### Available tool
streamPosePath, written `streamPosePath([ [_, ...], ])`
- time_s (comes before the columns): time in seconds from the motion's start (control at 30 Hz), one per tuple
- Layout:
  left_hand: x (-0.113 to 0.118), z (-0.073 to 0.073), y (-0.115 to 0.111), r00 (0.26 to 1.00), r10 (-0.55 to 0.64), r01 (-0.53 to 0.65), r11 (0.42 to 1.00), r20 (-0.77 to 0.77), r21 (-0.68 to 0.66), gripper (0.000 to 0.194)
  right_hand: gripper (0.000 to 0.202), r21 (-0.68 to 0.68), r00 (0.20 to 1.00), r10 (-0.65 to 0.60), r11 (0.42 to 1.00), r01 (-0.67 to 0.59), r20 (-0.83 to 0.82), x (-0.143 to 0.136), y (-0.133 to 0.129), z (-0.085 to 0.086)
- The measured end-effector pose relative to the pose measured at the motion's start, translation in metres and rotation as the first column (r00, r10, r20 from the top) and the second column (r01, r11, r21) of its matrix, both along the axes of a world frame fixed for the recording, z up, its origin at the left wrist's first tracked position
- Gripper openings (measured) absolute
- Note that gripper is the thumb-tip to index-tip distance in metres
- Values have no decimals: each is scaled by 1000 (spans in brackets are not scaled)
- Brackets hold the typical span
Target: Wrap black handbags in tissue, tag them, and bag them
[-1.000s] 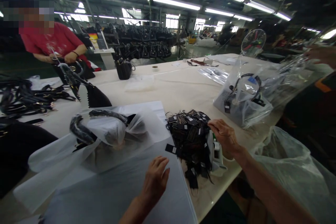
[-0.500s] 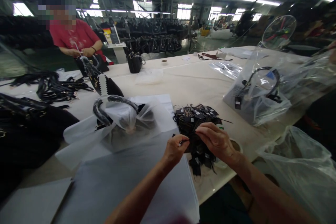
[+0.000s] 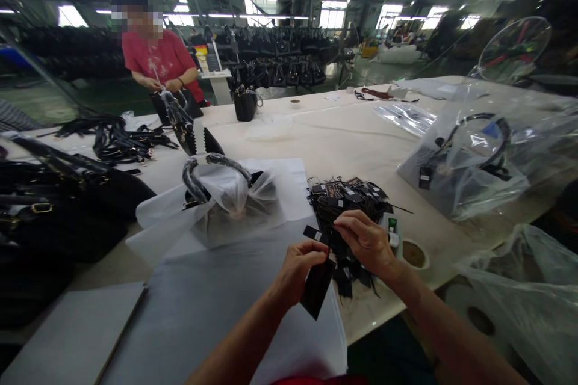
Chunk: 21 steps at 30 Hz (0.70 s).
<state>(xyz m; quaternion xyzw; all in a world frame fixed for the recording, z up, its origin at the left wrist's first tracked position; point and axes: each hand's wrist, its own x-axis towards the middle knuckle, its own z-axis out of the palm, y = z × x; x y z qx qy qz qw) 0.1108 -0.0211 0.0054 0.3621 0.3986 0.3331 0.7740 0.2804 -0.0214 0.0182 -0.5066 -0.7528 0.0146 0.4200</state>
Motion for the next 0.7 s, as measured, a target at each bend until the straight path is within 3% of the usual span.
streamPosePath([
  [0.27, -4, -2, -8, 996, 86, -84, 994, -25, 64, 26, 14, -18, 999, 32, 999, -32, -9, -13, -5, -6],
  [0.53, -13, -11, -10, 960, 195, -162, 972, -200, 171, 19, 14, -44, 995, 48, 998, -52, -89, -28, -11, -12],
  [0.63, -16, -19, -11, 923, 282, -216, 943, -262, 253, 19, 19, -57, 960, -75, 996, 62, -271, -40, -19, -23],
  [0.7, -20, -24, -11, 897, 336, -244, 919, -287, 311, 19, 17, -176, 902, -185, 977, 124, -390, -50, -24, -33],
])
